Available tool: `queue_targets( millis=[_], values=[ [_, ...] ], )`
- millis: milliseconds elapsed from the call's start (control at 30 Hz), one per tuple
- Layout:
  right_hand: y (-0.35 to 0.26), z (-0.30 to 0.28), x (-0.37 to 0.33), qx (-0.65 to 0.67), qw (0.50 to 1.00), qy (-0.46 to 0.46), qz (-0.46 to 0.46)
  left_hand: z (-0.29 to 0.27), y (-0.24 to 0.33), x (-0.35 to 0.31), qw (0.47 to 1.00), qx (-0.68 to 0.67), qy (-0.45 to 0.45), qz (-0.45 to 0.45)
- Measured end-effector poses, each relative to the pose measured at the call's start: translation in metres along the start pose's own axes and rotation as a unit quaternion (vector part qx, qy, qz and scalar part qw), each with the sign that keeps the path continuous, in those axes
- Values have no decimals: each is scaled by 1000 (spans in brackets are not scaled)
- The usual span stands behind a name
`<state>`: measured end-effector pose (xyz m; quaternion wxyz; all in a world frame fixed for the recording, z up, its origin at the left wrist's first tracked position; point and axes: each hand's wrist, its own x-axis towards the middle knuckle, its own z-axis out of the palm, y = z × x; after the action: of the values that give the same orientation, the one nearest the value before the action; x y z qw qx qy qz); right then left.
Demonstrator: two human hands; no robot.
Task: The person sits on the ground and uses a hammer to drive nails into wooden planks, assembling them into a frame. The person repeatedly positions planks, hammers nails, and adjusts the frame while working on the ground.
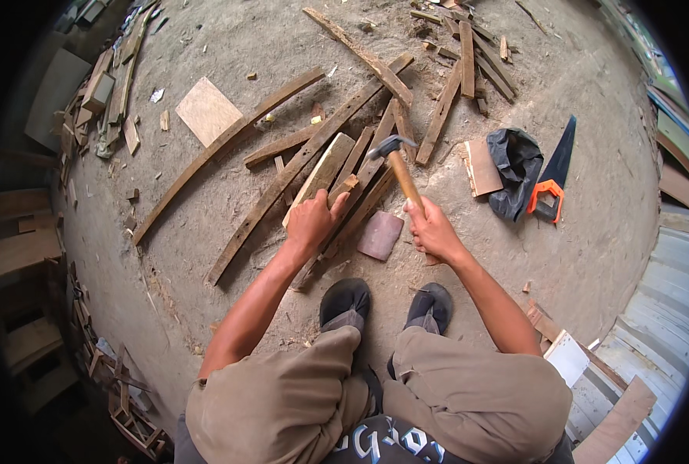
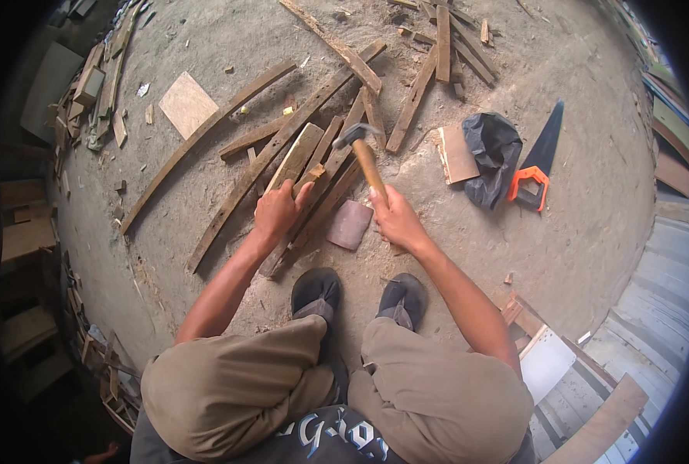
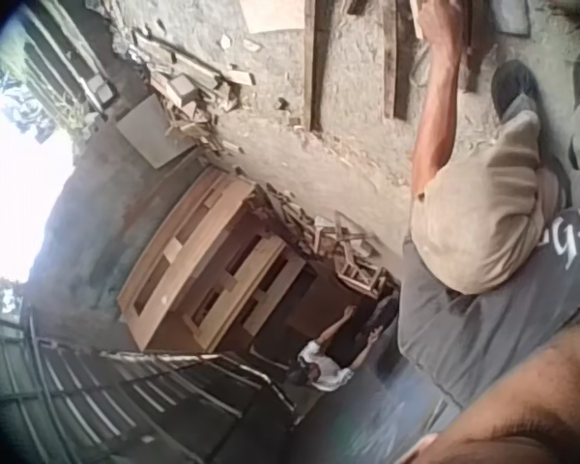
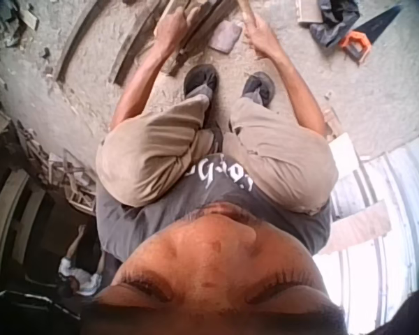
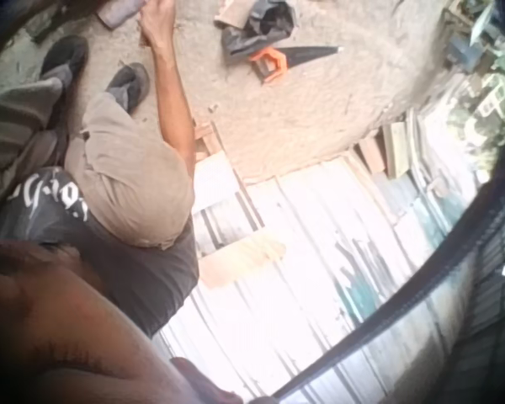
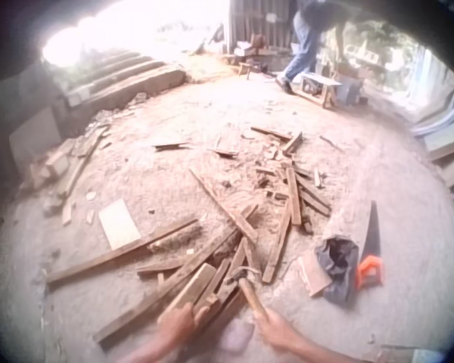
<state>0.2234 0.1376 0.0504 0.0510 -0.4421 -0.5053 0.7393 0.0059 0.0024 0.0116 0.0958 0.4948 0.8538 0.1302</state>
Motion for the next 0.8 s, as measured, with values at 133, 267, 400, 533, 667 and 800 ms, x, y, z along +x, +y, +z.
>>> queue_targets(
  millis=[133,267,400,533,667,800],
  values=[
    [-6,-11,1,-50,998,-26,3,-3,-3,0,1000,-6,-25,-14],
    [-18,-7,-9,66,996,48,-36,1,-14,2,979,-176,-51,-87],
    [-5,-4,-35,35,995,73,-54,-26,-18,8,730,-598,-191,-268],
    [14,19,-59,-14,996,23,-82,-39,-10,9,618,-710,-202,-270],
    [-9,21,-78,-19,995,-96,19,-47,-4,6,715,-649,-139,-219],
    [-19,9,-83,-52,978,-186,78,-48,-15,6,822,-527,-181,-117]
  ],
)
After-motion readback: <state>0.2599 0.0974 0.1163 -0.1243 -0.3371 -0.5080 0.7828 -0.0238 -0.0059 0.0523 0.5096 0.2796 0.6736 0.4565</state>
